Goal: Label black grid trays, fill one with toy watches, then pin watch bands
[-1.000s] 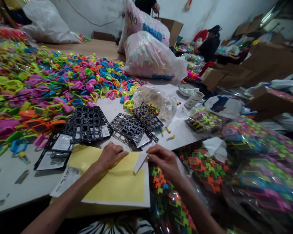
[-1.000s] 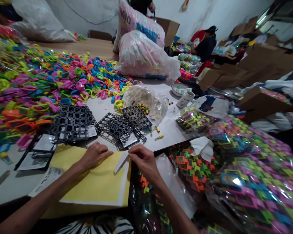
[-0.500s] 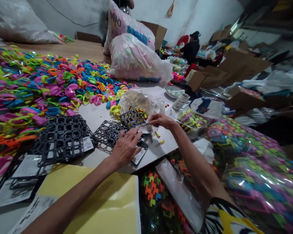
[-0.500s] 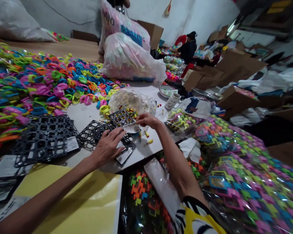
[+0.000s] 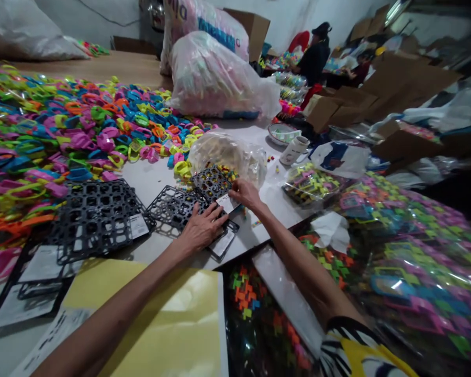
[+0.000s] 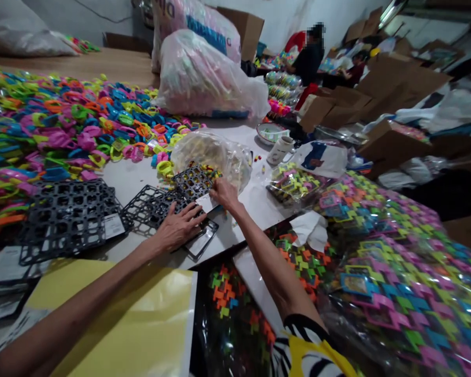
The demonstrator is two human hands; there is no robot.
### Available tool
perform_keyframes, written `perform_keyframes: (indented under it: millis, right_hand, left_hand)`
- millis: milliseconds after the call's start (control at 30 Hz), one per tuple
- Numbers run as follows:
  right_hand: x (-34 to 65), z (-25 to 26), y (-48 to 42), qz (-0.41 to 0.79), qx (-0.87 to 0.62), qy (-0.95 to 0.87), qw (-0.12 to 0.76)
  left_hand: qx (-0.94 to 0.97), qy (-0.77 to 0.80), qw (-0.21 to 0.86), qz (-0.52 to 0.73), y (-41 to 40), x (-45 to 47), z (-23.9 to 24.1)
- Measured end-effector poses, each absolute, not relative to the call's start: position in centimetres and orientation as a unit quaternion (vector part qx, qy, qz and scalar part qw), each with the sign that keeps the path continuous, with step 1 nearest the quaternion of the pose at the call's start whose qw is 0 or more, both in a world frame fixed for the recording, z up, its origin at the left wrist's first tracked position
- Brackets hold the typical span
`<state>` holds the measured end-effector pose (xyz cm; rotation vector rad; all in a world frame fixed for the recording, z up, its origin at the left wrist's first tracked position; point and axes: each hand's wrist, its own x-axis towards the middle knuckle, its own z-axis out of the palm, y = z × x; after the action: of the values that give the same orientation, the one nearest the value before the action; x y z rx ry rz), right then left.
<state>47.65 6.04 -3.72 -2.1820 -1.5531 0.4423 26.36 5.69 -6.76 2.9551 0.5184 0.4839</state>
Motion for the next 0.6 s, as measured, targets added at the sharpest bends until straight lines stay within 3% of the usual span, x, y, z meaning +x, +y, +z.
perform_keyframes:
  millis: [133,233,300,400,600]
  right_hand:
    - [45.8,-2.4,3.1,0.043,-0.797,-0.542,0.263]
    - [43.2,-1.9,-0.9,0.124,-0.760,-0.573,0.281]
    - [40.9,-2.3,-4.2,0.258,-0.713,-0.621,0.198]
    - [37.5,-3.5,-8.5,0.287,-0.706,-0.640,0.097]
    - [32.8,-4.0,-9.6,0.237,-0.711,-0.629,0.206]
  left_hand:
    - [0.962,0.190,0.102,0.165,4.1,21.6,-4.6]
    - [0.959,0.229,0.134,0.097,1.8,18.2,-3.9]
    - [0.959,0.252,0.121,0.047,0.5,17.0,-4.3]
    - [0.955,0.280,0.100,0.013,-0.3,16.3,-5.0]
    - [0.922,0.359,0.104,0.101,0.8,10.9,-2.7]
